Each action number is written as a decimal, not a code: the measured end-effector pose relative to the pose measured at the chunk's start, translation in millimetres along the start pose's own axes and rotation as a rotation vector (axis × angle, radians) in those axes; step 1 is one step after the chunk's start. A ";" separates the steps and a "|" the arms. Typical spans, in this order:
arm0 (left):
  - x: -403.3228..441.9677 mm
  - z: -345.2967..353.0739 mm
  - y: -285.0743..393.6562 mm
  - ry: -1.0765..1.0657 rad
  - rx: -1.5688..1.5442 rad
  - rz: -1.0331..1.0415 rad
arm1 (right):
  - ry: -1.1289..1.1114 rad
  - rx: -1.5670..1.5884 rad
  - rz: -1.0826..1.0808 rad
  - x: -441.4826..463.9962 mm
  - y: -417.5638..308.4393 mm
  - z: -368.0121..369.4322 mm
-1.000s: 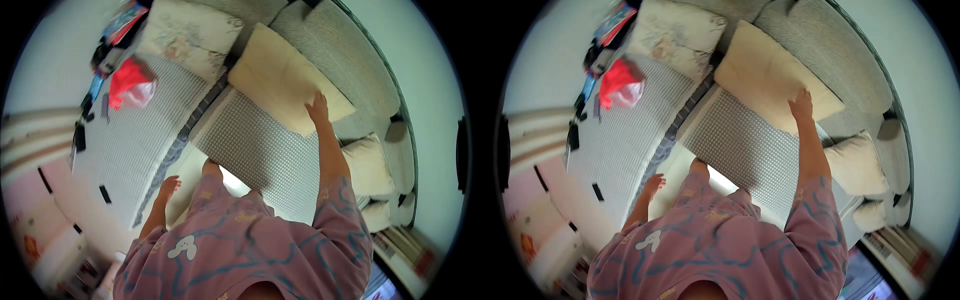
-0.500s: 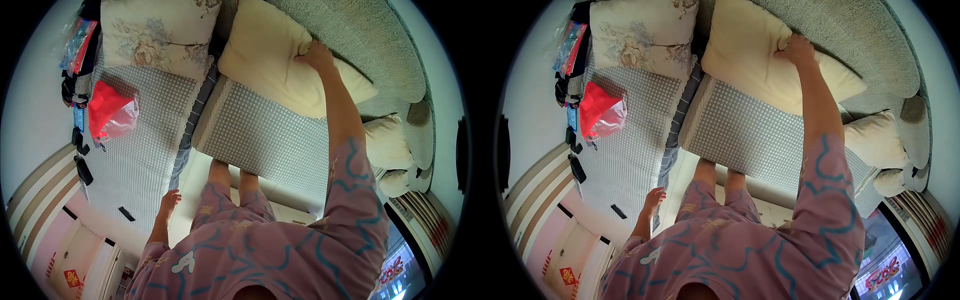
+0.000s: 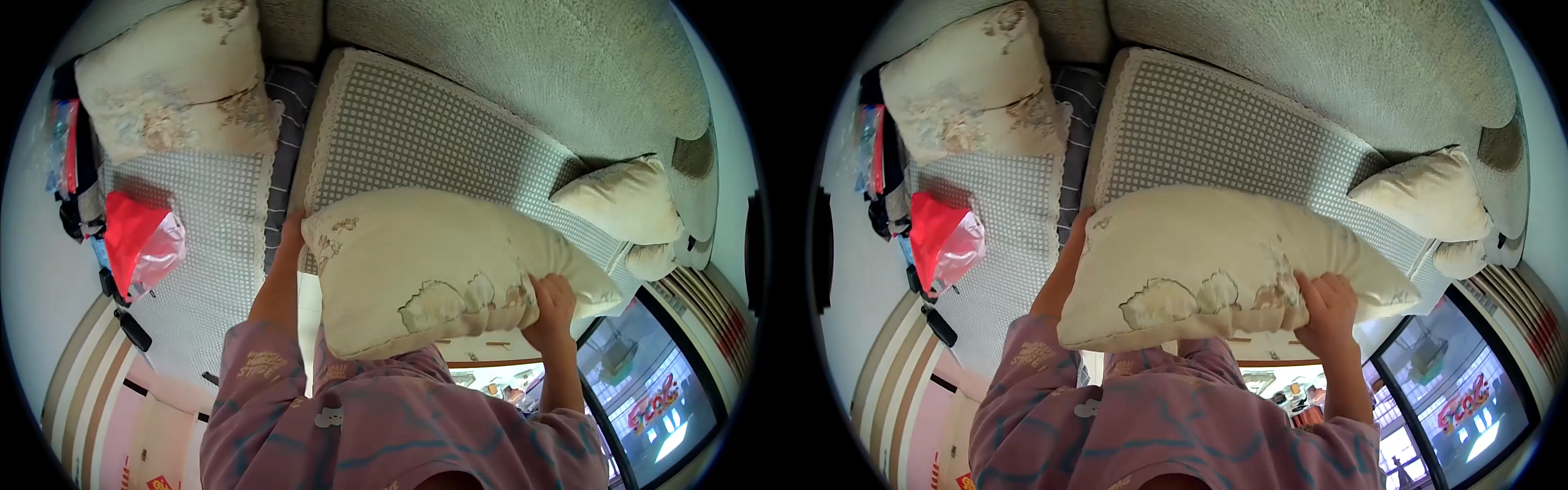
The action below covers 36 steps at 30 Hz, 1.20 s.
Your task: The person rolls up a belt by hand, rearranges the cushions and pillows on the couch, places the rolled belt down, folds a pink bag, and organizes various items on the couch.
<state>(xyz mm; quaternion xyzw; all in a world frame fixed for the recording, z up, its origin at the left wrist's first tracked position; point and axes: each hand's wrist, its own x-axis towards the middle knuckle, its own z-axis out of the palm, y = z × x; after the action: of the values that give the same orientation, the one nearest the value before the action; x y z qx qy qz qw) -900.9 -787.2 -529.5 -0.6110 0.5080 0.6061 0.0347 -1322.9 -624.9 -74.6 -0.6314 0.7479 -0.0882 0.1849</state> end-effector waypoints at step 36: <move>144.6 -36.2 253.7 0.008 0.062 0.594 | 0.169 -0.188 0.092 82.9 61.3 -11.1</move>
<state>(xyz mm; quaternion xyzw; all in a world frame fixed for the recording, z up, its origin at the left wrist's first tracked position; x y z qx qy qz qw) -1079.8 -1016.9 -486.7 -0.4368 0.6828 0.5716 -0.1276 -1394.2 -695.6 -100.5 -0.6015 0.7938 -0.0621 0.0649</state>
